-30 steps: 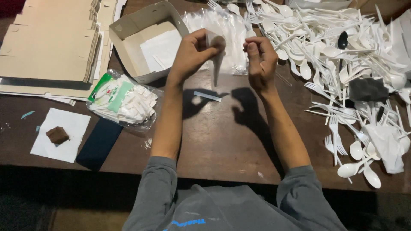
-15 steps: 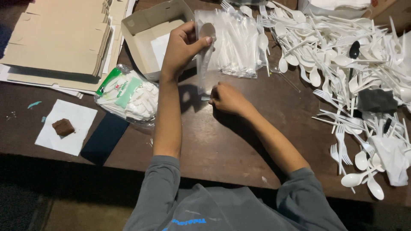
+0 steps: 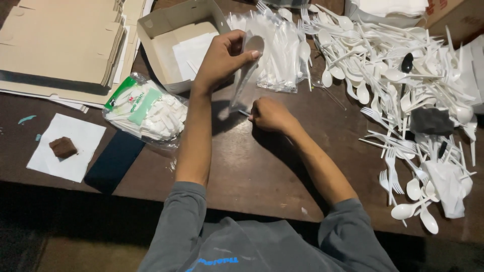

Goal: Wrapping individual plastic forks and spoons into small plastic sleeves at a workstation.

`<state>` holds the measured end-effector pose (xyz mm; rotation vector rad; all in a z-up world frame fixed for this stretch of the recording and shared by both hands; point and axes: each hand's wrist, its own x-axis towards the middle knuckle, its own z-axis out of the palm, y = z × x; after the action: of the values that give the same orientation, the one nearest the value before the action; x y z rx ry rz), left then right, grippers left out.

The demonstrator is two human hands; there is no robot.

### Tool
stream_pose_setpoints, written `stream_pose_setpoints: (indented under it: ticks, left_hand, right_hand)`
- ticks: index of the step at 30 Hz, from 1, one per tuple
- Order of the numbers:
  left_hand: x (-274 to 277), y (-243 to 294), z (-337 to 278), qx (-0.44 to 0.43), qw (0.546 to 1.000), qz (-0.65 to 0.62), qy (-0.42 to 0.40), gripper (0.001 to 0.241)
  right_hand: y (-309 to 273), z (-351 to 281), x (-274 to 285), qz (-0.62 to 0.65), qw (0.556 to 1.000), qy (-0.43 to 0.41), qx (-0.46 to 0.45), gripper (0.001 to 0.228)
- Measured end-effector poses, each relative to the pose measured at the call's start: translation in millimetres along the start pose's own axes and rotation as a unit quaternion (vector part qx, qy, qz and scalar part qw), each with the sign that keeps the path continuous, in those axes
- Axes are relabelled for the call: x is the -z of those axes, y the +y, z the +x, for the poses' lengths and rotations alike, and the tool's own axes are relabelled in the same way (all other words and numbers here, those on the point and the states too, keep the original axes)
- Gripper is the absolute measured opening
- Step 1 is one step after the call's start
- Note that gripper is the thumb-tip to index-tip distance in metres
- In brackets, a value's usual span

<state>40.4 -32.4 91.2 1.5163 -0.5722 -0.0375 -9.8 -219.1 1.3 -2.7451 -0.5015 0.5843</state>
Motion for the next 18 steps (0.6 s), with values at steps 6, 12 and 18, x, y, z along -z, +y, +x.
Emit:
stream_pose_setpoints:
  ticks: [6,12,18]
  left_hand:
    - [-5,3,0,0.023,0.999,0.024,0.0,0.013]
    - [-16,0,4,0.038,0.998,0.036,-0.017,0.012]
    - [-31,0,7,0.055,0.989,0.128,-0.049,0.008]
  right_hand:
    - [23,-20,45,0.084,0.993,-0.011,-0.077,0.011]
    - [17,-69,112,0.308,0.91,0.277,0.028,0.067]
    - [11,-63,121,0.359,0.747,0.508,0.233,0.037]
